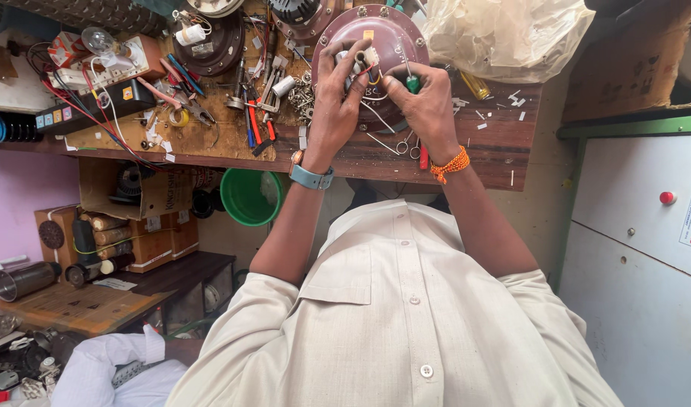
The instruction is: The person uses a screwdriver to tighten connections on a small electrical component, then uses a multimeter to test the circuit. They handle wires and tools on a cluttered workbench in a workshop.
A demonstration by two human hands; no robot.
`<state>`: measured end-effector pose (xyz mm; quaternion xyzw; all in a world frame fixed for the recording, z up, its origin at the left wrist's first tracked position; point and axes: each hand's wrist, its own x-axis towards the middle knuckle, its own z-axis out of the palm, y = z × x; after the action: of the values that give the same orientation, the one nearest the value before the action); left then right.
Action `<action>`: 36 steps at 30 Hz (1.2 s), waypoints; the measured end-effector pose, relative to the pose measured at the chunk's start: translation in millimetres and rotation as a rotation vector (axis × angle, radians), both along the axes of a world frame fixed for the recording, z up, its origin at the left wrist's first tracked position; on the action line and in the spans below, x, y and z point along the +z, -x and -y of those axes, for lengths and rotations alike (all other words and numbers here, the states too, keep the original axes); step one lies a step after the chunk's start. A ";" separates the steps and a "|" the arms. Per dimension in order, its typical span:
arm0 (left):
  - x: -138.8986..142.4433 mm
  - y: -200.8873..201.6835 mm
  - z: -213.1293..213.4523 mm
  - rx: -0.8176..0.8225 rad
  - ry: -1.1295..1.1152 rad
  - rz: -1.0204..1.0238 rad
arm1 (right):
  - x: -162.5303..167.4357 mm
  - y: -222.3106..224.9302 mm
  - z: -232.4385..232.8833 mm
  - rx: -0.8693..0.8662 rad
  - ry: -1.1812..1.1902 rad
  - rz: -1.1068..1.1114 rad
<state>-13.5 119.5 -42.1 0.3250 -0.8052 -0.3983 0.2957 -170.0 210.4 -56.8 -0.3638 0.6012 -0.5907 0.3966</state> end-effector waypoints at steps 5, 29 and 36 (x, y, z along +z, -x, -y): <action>6.0 0.0 2.0 -0.019 0.028 0.012 | 4.2 3.0 4.4 0.059 -0.016 0.068; 48.9 -9.3 34.7 -0.156 0.194 0.202 | 26.7 -8.4 28.3 -0.026 -0.070 0.075; 54.3 -16.9 49.4 -0.165 0.292 0.274 | 31.4 -19.7 38.7 -0.029 -0.104 0.126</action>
<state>3.4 70.1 12.2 0.2630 -0.9107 -0.2526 0.1940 -150.3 171.7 -25.4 -0.2961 0.6102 -0.5862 0.4431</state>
